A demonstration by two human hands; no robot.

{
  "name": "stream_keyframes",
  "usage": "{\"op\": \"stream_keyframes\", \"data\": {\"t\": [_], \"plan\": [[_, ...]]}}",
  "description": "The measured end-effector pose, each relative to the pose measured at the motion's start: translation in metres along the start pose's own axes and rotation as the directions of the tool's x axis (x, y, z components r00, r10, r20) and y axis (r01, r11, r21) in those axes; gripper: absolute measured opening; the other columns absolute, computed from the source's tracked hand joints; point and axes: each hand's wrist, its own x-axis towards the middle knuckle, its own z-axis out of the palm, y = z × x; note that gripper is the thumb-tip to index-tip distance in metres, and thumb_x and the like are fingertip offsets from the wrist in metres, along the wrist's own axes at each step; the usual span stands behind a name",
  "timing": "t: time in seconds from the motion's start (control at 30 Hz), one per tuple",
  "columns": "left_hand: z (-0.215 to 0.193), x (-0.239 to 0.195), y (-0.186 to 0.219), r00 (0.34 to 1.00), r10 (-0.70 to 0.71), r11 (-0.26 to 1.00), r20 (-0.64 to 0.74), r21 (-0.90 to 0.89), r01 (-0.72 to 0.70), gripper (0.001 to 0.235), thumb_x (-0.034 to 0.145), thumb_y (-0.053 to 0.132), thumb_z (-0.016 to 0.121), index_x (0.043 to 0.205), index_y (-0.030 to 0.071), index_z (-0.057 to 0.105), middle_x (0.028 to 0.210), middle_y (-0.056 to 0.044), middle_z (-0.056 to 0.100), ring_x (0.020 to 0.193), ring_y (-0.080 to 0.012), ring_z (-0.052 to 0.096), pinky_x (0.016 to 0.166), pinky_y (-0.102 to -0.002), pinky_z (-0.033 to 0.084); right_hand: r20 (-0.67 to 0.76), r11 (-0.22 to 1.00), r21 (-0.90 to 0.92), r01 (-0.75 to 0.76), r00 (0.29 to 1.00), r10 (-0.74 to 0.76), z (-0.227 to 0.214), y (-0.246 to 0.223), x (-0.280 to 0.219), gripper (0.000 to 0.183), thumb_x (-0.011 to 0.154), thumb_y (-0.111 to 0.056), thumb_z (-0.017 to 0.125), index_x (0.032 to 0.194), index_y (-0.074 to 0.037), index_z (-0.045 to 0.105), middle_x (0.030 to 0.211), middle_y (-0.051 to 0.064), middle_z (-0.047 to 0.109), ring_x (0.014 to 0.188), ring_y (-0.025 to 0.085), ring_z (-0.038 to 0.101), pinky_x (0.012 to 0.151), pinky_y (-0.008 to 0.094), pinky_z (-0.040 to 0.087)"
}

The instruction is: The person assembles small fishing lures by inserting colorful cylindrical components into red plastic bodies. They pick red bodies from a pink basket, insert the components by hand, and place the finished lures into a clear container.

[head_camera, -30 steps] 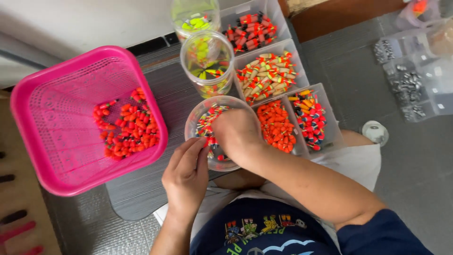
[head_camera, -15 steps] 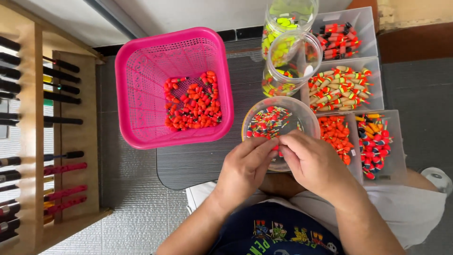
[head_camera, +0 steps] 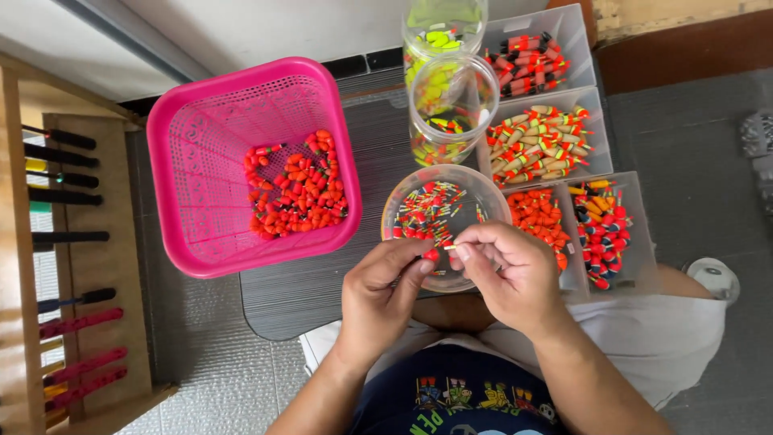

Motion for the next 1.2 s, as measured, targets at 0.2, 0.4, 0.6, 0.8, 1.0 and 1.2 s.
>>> {"op": "stream_keyframes", "data": {"t": [0.2, 0.4, 0.6, 0.8, 1.0, 1.2], "plan": [[0.004, 0.001, 0.004, 1.0, -0.016, 1.0, -0.016, 0.001, 0.016, 0.016, 0.085, 0.007, 0.069, 0.1, 0.004, 0.074, 0.089, -0.013, 0.074, 0.08, -0.0277, 0.073, 0.067, -0.037, 0.058, -0.001, 0.998, 0.068, -0.006, 1.0, 0.006, 0.0, -0.008, 0.001, 0.008, 0.087, -0.002, 0.061, 0.085, -0.001, 0.069, 0.061, 0.007, 0.066, 0.056, 0.008, 0.06, 0.054, 0.026, 0.055], [0.008, -0.001, -0.001, 1.0, -0.013, 1.0, -0.016, -0.01, 0.013, 0.014, 0.085, 0.007, 0.069, 0.097, 0.003, 0.075, 0.087, -0.014, 0.074, 0.081, -0.0294, 0.073, 0.069, -0.038, 0.058, 0.011, 0.998, 0.045, 0.041, 0.999, -0.042, -0.004, -0.01, 0.004, 0.008, 0.086, -0.002, 0.062, 0.082, -0.002, 0.069, 0.06, 0.008, 0.062, 0.054, 0.011, 0.054, 0.055, 0.027, 0.052], [0.005, -0.003, 0.003, 0.999, -0.006, 0.997, 0.052, 0.072, 0.002, 0.014, 0.089, 0.011, 0.065, 0.1, 0.004, 0.07, 0.094, -0.009, 0.071, 0.086, -0.0186, 0.069, 0.082, -0.027, 0.055, 0.106, 0.998, -0.068, 0.004, 0.994, 0.004, -0.008, -0.012, -0.001, 0.01, 0.092, -0.004, 0.054, 0.093, 0.001, 0.063, 0.084, 0.01, 0.067, 0.072, 0.016, 0.068, 0.065, 0.023, 0.055], [0.002, -0.004, 0.003, 0.998, -0.006, 0.999, 0.06, 0.04, 0.003, 0.012, 0.089, 0.009, 0.065, 0.099, 0.004, 0.071, 0.092, -0.009, 0.071, 0.083, -0.0176, 0.07, 0.077, -0.026, 0.056, 0.188, 0.924, -0.264, 0.277, 0.954, -0.232, -0.015, -0.008, 0.001, 0.008, 0.093, -0.005, 0.054, 0.093, 0.0, 0.061, 0.085, 0.01, 0.066, 0.072, 0.022, 0.064, 0.068, 0.032, 0.053], [-0.001, -0.005, 0.004, 0.962, 0.235, 0.957, 0.141, 0.137, -0.254, 0.017, 0.089, -0.001, 0.065, 0.105, 0.004, 0.068, 0.099, -0.013, 0.068, 0.084, -0.0201, 0.07, 0.078, -0.027, 0.058, 0.196, 0.943, -0.225, 0.244, 0.96, -0.201, -0.009, -0.012, -0.005, 0.008, 0.092, -0.004, 0.054, 0.089, -0.001, 0.061, 0.081, 0.009, 0.065, 0.068, 0.021, 0.061, 0.065, 0.03, 0.051], [0.004, -0.003, 0.012, 0.97, 0.239, 0.964, 0.037, 0.108, -0.242, 0.013, 0.09, 0.0, 0.063, 0.102, 0.003, 0.068, 0.096, -0.012, 0.069, 0.083, -0.0208, 0.071, 0.077, -0.026, 0.06, 0.044, 0.987, 0.114, -0.117, 0.993, 0.112, -0.002, -0.017, -0.014, 0.016, 0.094, -0.011, 0.052, 0.09, 0.002, 0.06, 0.077, 0.009, 0.062, 0.065, 0.015, 0.071, 0.062, 0.022, 0.063]]}}
